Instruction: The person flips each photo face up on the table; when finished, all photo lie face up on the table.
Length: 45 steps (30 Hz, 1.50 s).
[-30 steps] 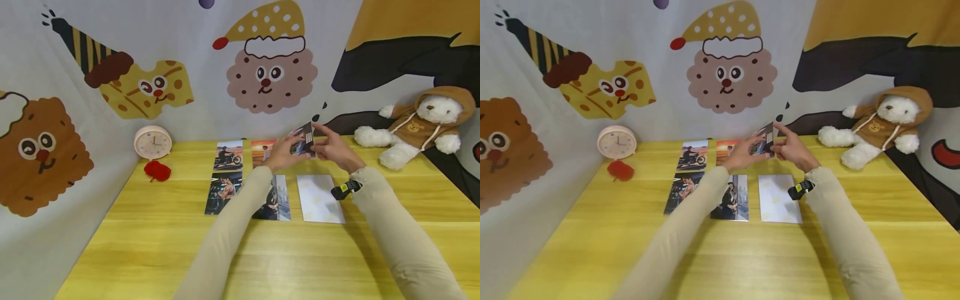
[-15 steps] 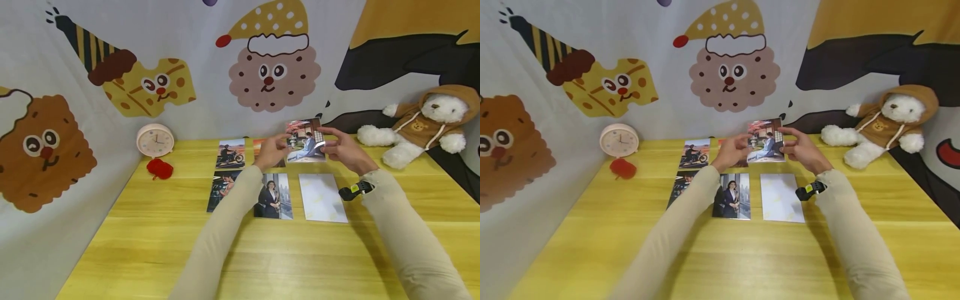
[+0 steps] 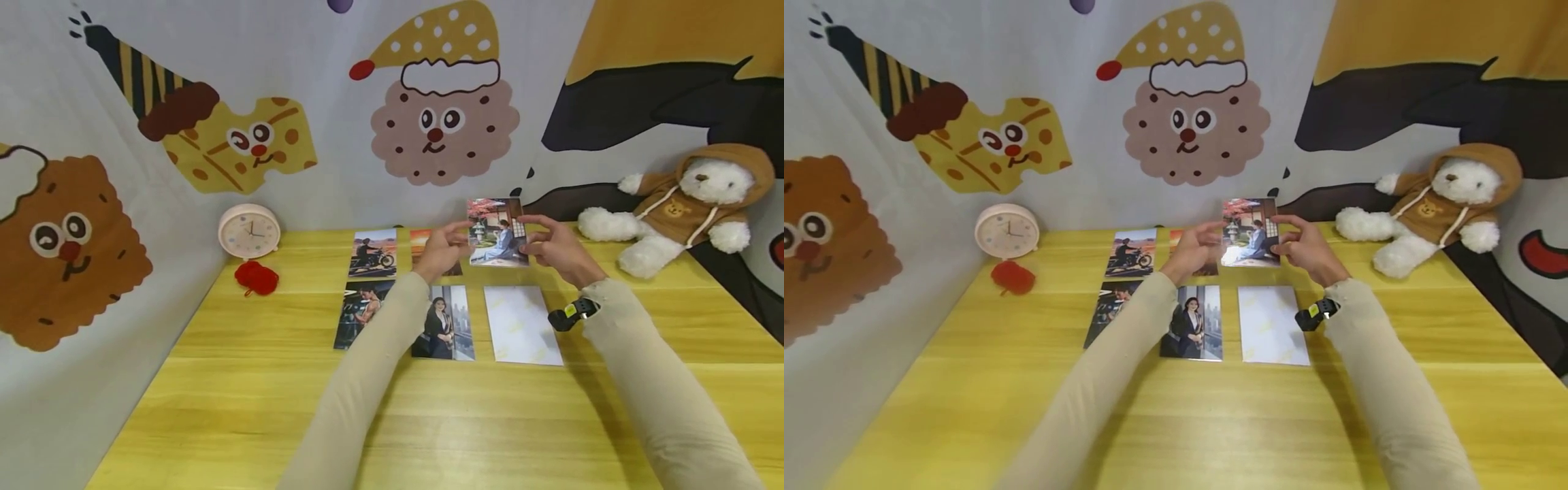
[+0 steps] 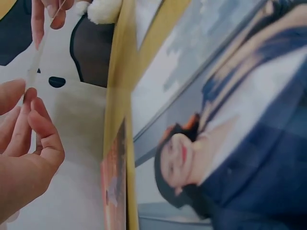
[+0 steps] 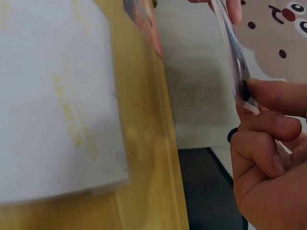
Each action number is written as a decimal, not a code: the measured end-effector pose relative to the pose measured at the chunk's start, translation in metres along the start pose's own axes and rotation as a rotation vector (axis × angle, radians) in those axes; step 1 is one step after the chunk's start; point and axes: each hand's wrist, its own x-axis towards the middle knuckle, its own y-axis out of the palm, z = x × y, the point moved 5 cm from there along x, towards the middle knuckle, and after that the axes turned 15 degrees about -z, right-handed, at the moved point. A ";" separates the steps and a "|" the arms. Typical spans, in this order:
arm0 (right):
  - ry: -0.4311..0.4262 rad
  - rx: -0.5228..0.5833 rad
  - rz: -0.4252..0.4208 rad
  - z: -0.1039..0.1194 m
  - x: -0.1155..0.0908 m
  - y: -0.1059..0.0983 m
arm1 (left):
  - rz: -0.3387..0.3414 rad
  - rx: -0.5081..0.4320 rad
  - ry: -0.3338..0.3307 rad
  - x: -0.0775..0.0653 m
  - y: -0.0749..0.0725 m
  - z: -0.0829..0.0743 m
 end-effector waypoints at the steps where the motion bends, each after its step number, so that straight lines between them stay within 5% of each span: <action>1: 0.004 -0.012 -0.008 -0.001 0.001 0.000 | 0.005 0.015 -0.006 0.000 0.001 0.002; 19: -0.058 -0.379 -0.025 -0.025 0.023 0.015 | 0.051 0.386 -0.064 0.010 0.023 0.018; 25: -0.063 -0.490 0.001 -0.027 0.031 0.023 | 0.102 0.478 -0.013 0.004 0.026 0.015; 45: -0.069 -0.648 0.009 -0.031 0.033 0.026 | 0.169 0.445 -0.058 -0.005 0.028 0.005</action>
